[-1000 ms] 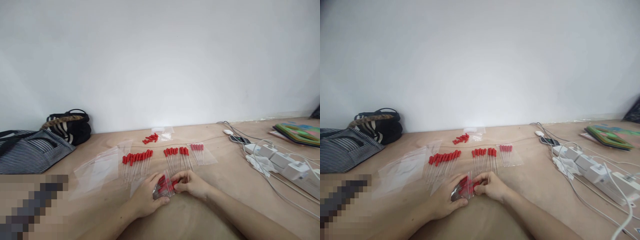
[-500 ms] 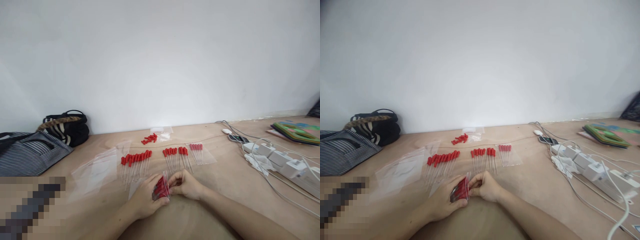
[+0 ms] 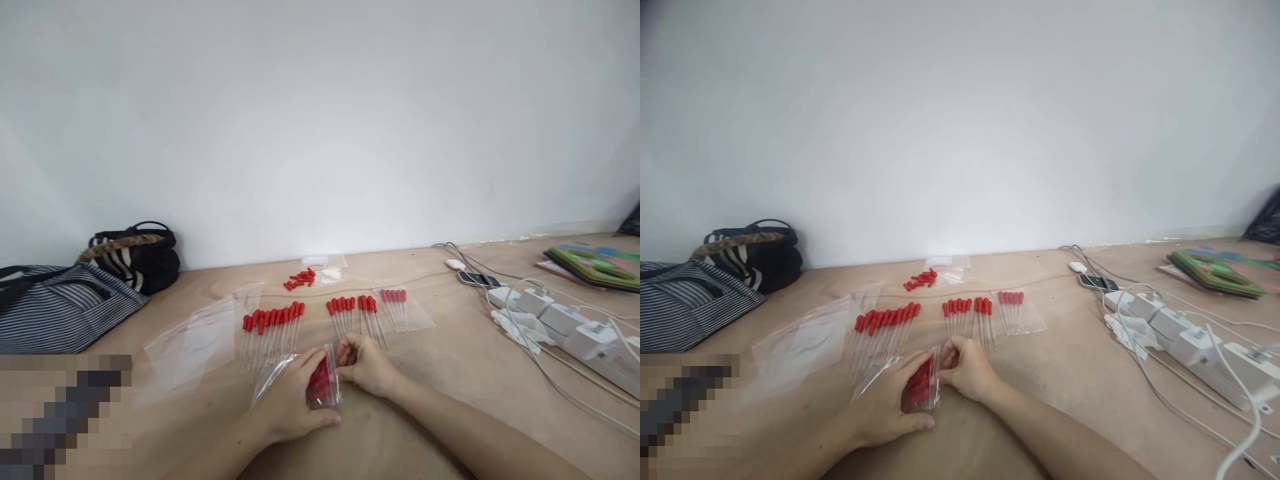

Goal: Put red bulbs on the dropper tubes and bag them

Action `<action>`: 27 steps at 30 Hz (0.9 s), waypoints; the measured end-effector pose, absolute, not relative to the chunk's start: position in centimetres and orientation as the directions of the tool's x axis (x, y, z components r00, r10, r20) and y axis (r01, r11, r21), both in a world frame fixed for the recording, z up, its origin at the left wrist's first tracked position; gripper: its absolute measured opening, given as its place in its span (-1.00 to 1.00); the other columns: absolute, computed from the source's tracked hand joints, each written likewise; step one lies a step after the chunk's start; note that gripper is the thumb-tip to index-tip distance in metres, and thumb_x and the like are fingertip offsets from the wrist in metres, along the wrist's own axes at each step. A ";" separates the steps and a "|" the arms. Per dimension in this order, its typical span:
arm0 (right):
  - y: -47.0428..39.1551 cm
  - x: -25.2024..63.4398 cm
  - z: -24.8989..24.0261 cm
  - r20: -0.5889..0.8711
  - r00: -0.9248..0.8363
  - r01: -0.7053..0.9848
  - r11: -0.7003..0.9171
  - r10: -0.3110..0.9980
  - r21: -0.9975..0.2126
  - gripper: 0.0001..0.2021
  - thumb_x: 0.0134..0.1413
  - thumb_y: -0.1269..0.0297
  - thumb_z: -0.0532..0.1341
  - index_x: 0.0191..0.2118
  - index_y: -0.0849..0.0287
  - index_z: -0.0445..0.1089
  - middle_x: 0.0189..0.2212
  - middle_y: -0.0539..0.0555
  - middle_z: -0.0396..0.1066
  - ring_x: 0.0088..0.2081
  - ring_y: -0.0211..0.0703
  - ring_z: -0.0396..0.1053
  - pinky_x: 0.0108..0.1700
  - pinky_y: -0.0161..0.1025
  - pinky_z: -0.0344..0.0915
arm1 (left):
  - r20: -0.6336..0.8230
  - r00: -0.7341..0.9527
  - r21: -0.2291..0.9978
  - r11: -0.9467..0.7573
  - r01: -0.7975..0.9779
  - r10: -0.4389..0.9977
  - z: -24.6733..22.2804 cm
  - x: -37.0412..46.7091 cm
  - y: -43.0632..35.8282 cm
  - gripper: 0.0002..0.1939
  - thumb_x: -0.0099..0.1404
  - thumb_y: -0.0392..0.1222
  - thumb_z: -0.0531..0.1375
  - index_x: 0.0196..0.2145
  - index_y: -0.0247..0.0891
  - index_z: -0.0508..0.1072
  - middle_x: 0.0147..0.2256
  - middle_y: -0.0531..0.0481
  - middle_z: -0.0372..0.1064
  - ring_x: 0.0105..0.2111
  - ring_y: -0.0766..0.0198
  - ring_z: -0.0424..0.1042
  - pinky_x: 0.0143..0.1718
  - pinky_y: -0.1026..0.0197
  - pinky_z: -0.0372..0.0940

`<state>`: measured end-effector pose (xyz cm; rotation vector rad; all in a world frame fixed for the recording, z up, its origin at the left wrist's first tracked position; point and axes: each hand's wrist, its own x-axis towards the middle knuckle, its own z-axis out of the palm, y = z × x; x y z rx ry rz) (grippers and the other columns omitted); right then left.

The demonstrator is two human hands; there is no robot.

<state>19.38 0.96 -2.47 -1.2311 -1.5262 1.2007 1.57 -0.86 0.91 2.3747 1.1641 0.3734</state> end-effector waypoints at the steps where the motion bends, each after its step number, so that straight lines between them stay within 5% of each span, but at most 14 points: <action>1: 1.0 19.6 -2.4 -0.015 -0.229 0.192 0.030 0.973 -0.981 -0.76 -0.41 0.47 0.30 -0.48 0.20 0.27 -0.57 -0.11 0.26 -0.64 -0.45 0.15 -0.64 -0.47 0.09 | 0.046 0.615 0.515 -0.546 0.661 0.787 1.0 1.6 -1.0 -0.14 -0.13 -0.01 0.30 0.10 -0.17 0.07 0.08 -0.15 0.12 0.04 -0.02 0.16 0.03 -0.04 0.11; 4: 1.3 20.4 -2.3 -0.111 -0.325 0.240 -0.032 0.939 -0.970 -0.80 -0.21 0.37 0.21 -0.33 0.21 0.29 -0.50 -0.06 0.31 -0.69 -0.45 0.16 -0.67 -0.44 0.12 | 0.091 0.653 0.446 -0.617 0.649 0.752 1.3 1.9 -1.5 -0.26 -0.05 -0.08 0.26 0.07 -0.19 0.09 0.03 -0.15 0.19 -0.03 0.03 0.25 -0.04 0.00 0.21; 8: 1.5 21.1 -2.2 0.142 -0.334 0.428 0.285 0.932 -0.858 -0.78 -0.21 0.53 0.13 -0.34 0.21 0.38 -0.51 -0.05 0.32 -0.59 -0.39 0.21 -0.52 -0.41 0.19 | 0.149 0.756 0.175 -0.770 0.614 0.637 1.2 2.5 -2.6 -0.58 0.07 -0.21 0.13 -0.08 -0.35 0.24 -0.02 -0.27 0.24 -0.08 0.00 0.30 -0.16 0.02 0.31; 12: 1.4 21.6 -2.2 0.302 -0.411 0.494 0.488 0.860 -0.720 -0.71 -0.24 0.58 0.14 -0.31 0.18 0.42 -0.40 0.01 0.35 -0.51 -0.35 0.25 -0.49 -0.41 0.20 | 0.217 0.831 -0.033 -0.847 0.531 0.513 1.0 2.9 -3.2 -0.64 0.04 -0.38 0.03 -0.15 -0.39 0.27 -0.11 -0.26 0.33 -0.13 0.06 0.35 -0.24 0.13 0.36; 17: 1.0 22.6 -2.2 0.418 -0.553 0.431 0.677 0.721 -0.597 -0.74 -0.13 0.45 0.19 -0.22 0.13 0.43 -0.32 0.06 0.37 -0.35 -0.26 0.33 -0.37 -0.37 0.27 | 0.345 0.858 -0.156 -0.878 0.452 0.380 0.3 2.7 -3.1 -0.65 0.10 -0.44 -0.08 -0.13 -0.39 0.25 -0.17 -0.18 0.40 -0.27 0.20 0.43 -0.32 0.24 0.39; 22: 0.0 23.2 -2.1 0.543 -0.609 0.246 0.788 0.579 -0.564 -0.79 0.01 0.38 0.12 -0.22 0.15 0.42 -0.34 0.08 0.42 -0.32 -0.27 0.37 -0.29 -0.37 0.30 | 0.526 0.837 -0.257 -0.911 0.323 0.149 0.4 2.8 -3.1 -0.69 0.28 -0.43 -0.17 -0.09 -0.47 0.24 -0.16 -0.21 0.40 -0.13 0.25 0.38 -0.18 0.28 0.34; 27: -1.1 22.8 -1.4 0.656 -0.574 0.170 0.855 0.490 -0.490 -0.76 -0.04 0.24 0.18 -0.20 0.19 0.38 -0.33 0.13 0.42 -0.32 -0.25 0.38 -0.31 -0.38 0.32 | 0.562 0.824 -0.335 -0.929 0.158 -0.063 1.7 2.8 -2.7 -0.76 0.31 -0.36 -0.07 -0.19 -0.23 0.35 -0.14 0.10 0.41 -0.07 0.33 0.30 0.01 0.22 0.20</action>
